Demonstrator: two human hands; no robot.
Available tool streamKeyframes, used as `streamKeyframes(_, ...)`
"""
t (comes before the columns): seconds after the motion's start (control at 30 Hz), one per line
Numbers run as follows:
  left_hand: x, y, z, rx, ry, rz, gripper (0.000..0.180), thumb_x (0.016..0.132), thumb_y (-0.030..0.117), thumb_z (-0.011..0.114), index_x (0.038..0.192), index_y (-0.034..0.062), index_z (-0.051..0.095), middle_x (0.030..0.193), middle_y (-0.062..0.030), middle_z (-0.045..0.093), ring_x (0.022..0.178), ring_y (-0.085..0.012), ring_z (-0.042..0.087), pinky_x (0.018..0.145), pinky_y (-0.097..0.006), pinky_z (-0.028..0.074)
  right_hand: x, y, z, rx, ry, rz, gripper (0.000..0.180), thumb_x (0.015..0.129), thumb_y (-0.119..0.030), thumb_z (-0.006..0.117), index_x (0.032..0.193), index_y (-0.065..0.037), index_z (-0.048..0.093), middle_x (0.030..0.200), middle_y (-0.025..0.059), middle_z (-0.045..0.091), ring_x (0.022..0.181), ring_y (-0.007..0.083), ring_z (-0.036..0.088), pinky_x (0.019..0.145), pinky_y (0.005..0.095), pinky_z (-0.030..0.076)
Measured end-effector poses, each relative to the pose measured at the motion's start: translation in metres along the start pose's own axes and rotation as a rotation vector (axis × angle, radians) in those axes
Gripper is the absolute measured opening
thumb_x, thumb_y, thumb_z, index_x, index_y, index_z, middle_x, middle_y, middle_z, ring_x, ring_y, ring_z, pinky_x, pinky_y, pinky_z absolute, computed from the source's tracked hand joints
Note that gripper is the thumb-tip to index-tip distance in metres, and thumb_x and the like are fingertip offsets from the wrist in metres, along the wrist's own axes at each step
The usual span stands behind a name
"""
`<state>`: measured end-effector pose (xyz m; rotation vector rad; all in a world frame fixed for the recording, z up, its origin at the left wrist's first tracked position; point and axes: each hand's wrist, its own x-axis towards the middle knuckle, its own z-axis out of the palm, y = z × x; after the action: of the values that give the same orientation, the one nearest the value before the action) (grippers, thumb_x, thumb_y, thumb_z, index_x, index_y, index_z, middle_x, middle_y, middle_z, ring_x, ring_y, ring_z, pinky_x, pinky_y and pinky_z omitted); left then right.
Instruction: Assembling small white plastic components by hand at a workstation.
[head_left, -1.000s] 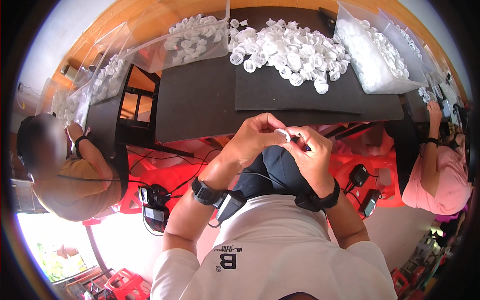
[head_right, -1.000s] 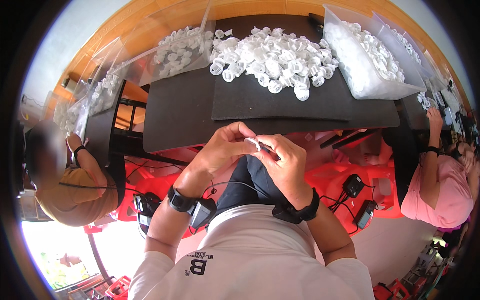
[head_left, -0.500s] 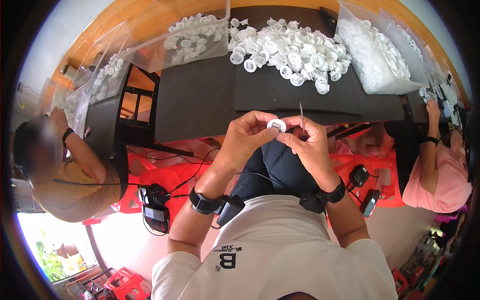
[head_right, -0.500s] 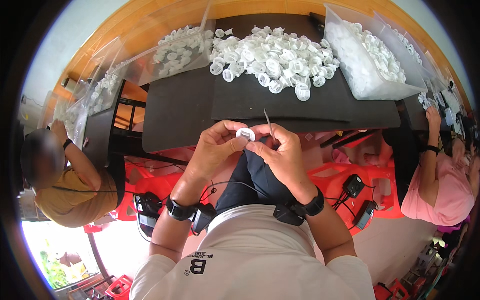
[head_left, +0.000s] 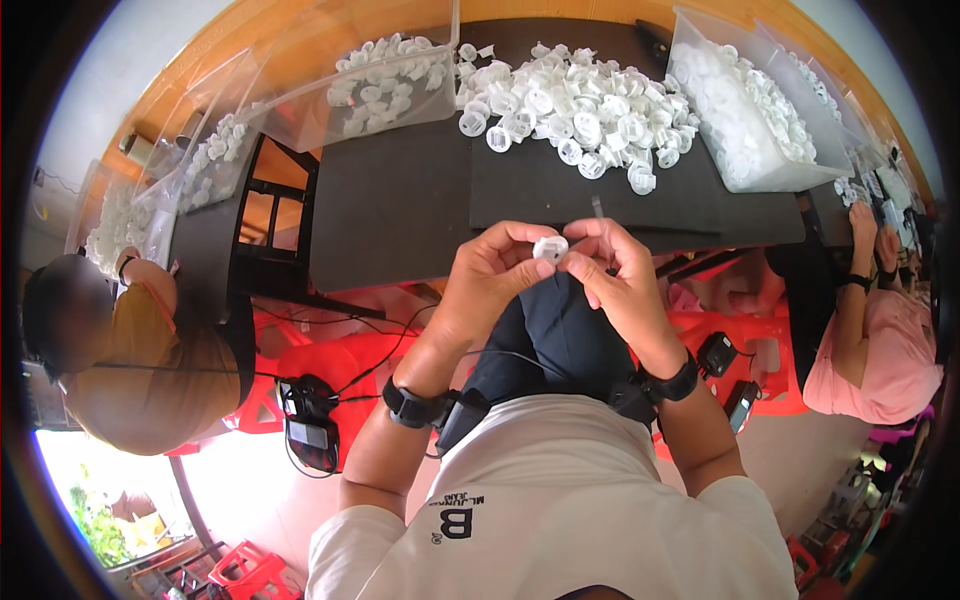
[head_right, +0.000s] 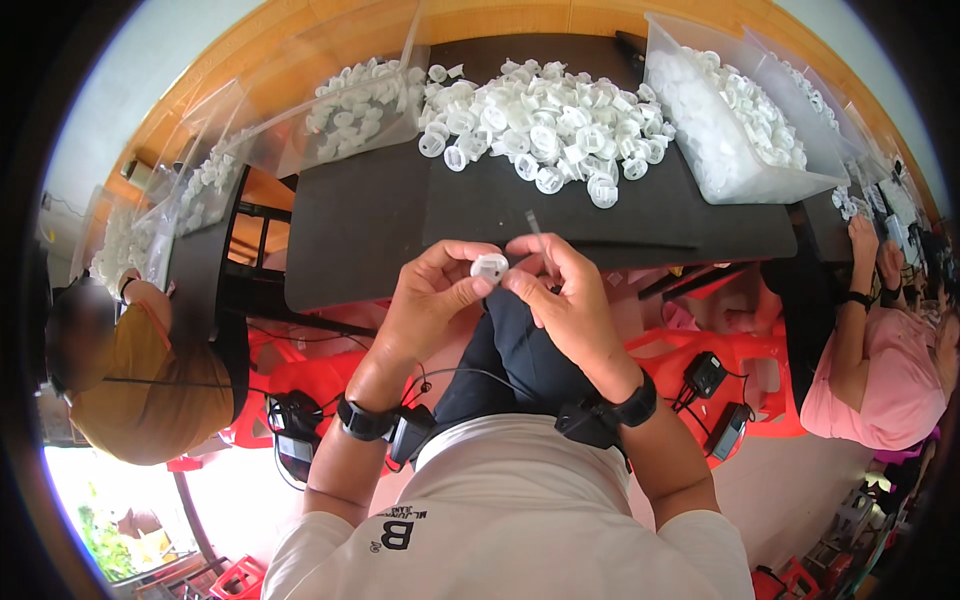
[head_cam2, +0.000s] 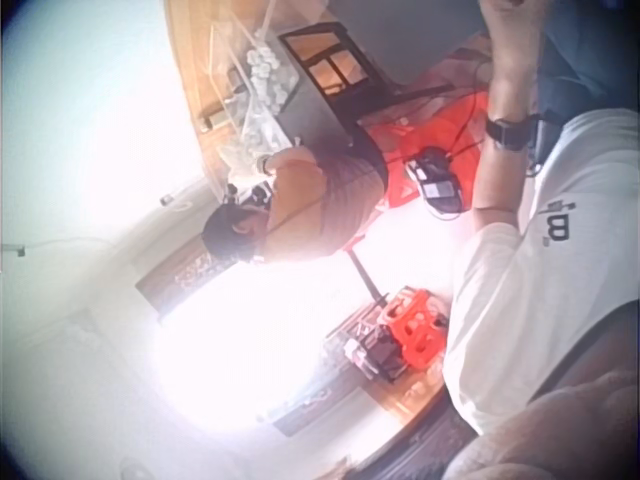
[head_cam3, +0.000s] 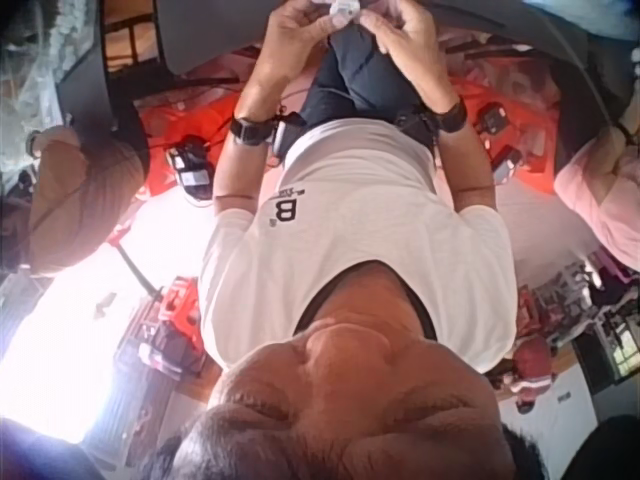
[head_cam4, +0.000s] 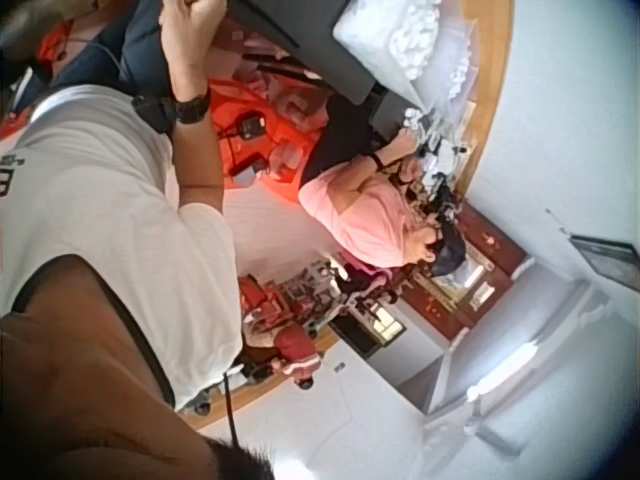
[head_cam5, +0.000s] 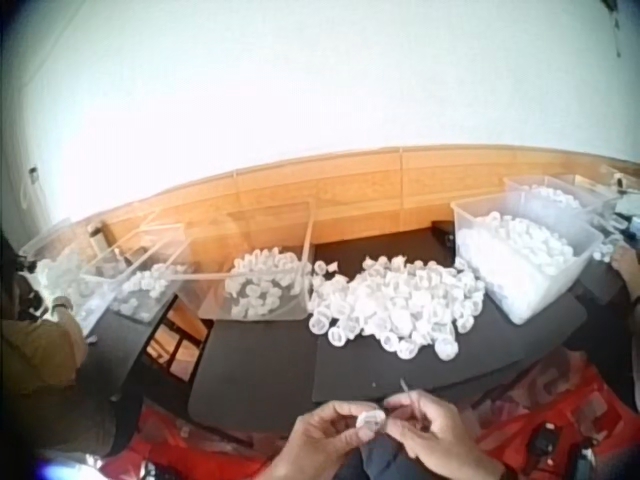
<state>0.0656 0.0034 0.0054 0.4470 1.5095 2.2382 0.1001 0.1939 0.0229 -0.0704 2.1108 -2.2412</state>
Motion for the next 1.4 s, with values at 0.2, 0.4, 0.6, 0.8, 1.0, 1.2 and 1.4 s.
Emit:
streamKeyframes(0.2,0.011,-0.001,-0.02,-0.049,0.101,0.014,0.029,0.093,0.011,0.069,0.12,0.0043,0.06,0.116,-0.0057,0.066,0.107,-0.0149,0.063,0.095,-0.03,0.052,-0.012,-0.009,-0.003,-0.492,0.101,-0.241,0.023,0.098,-0.007,0.054,0.121,-0.003,0.057,0.084,0.0125,0.064,0.071,0.0207,0.063,0.067,0.0311,0.051)
streamKeyframes(0.4,0.01,-0.008,-0.024,-0.073,0.085,0.017,0.029,0.091,0.007,0.069,0.12,0.0044,0.061,0.115,-0.0062,0.065,0.107,-0.0147,0.063,0.093,-0.029,0.053,-0.013,-0.024,0.007,-0.649,0.074,-0.34,0.033,0.091,0.002,0.056,0.122,-0.007,0.064,0.085,0.0129,0.066,0.072,0.0239,0.065,0.069,0.0337,0.054)
streamKeyframes(0.6,0.009,-0.008,-0.023,-0.111,0.061,0.005,0.032,0.09,0.004,0.07,0.12,0.0036,0.062,0.115,-0.0071,0.065,0.106,-0.0143,0.063,0.093,-0.029,0.054,-0.01,-0.014,0.006,-0.785,0.053,-0.412,0.039,0.087,0.004,0.058,0.123,-0.011,0.066,0.08,0.0104,0.066,0.069,0.0261,0.066,0.064,0.0361,0.054)
streamKeyframes(0.8,0.009,-0.011,-0.022,-0.088,0.066,0.034,0.031,0.089,0.004,0.07,0.119,0.0029,0.063,0.114,-0.0072,0.066,0.105,-0.0141,0.063,0.092,-0.029,0.054,-0.008,-0.012,0.007,-0.765,0.049,-0.417,0.04,0.087,0.004,0.057,0.123,-0.01,0.066,0.078,0.0112,0.066,0.068,0.0269,0.066,0.063,0.0375,0.054)
streamKeyframes(1.0,0.009,-0.012,-0.023,-0.061,0.081,0.056,0.03,0.089,0.005,0.071,0.118,0.0027,0.063,0.112,-0.0067,0.067,0.104,-0.0141,0.063,0.092,-0.029,0.054,-0.006,-0.015,0.007,-0.772,0.016,-0.383,0.04,0.087,0.003,0.057,0.123,-0.01,0.065,0.078,0.0122,0.066,0.068,0.0286,0.065,0.063,0.0387,0.053)
streamKeyframes(1.2,0.008,-0.014,-0.023,-0.061,0.104,0.054,0.03,0.088,0.002,0.071,0.117,0.0009,0.064,0.11,-0.0072,0.068,0.101,-0.0135,0.064,0.09,-0.028,0.054,-0.008,-0.019,0.009,-0.787,0.015,-0.362,0.039,0.086,0.003,0.057,0.122,-0.009,0.065,0.081,0.0141,0.067,0.071,0.0317,0.065,0.064,0.0407,0.052)
streamKeyframes(1.4,0.01,-0.013,-0.022,-0.077,0.104,0.078,0.03,0.088,-0.002,0.071,0.117,-0.0004,0.064,0.109,-0.0079,0.068,0.1,-0.0134,0.064,0.089,-0.028,0.054,-0.006,-0.021,0.009,-0.81,0.011,-0.379,0.039,0.085,0.004,0.057,0.122,-0.008,0.065,0.084,0.016,0.067,0.074,0.0351,0.065,0.064,0.043,0.051)
